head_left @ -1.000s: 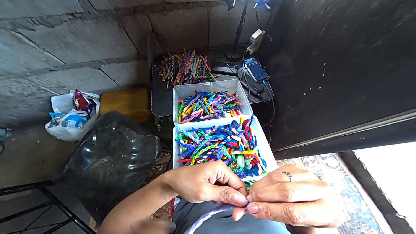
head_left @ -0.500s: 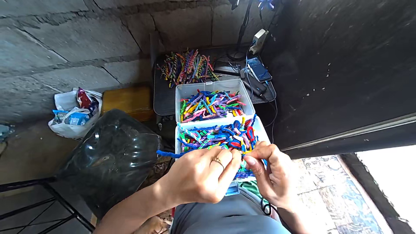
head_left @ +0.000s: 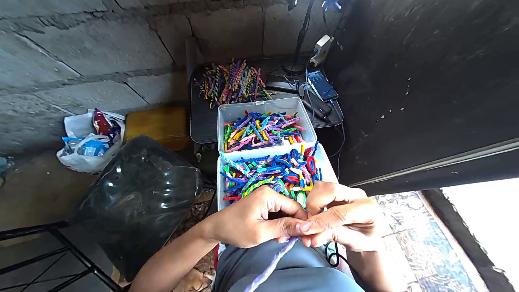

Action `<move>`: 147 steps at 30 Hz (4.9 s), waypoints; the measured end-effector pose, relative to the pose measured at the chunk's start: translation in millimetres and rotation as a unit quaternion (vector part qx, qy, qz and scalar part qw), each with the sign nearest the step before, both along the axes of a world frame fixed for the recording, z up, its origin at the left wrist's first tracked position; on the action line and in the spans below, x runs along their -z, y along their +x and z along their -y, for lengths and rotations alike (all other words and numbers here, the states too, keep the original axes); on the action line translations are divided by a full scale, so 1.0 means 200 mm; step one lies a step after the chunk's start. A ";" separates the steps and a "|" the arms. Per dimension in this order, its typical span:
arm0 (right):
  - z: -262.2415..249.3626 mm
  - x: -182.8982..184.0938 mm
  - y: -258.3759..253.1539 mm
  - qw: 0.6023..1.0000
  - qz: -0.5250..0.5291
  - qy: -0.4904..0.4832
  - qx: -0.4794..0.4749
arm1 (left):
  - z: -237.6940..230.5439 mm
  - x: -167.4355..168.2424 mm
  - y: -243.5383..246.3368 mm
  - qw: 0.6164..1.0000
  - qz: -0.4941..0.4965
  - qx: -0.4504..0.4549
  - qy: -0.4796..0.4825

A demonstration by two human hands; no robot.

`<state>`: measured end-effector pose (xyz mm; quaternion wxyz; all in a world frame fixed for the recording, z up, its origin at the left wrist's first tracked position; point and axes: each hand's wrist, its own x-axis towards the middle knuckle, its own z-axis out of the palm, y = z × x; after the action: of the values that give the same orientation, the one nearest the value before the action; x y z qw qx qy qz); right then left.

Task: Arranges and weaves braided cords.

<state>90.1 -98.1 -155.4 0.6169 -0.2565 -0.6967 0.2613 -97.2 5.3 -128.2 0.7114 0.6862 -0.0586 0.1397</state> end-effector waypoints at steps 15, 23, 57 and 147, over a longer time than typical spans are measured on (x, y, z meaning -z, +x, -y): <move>-0.04 0.06 0.03 0.977 0.037 -0.059 0.204 | 0.01 0.09 -0.09 0.841 -0.003 -0.348 0.415; -0.06 0.06 0.02 0.998 -0.002 -0.026 -0.064 | -0.02 0.04 -0.06 0.997 0.001 -0.032 0.072; -0.07 0.15 -0.14 0.968 -0.024 -0.070 0.239 | 0.12 0.14 -0.01 0.773 -0.028 -0.398 0.493; -0.10 0.14 -0.03 0.982 -0.160 -0.096 -0.005 | 0.08 0.09 -0.01 0.988 -0.041 -0.117 -0.096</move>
<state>83.2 -77.2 -184.0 0.6920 -0.2657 -0.5619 0.3673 -99.5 -10.6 -145.7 0.7548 0.6219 0.0646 0.1985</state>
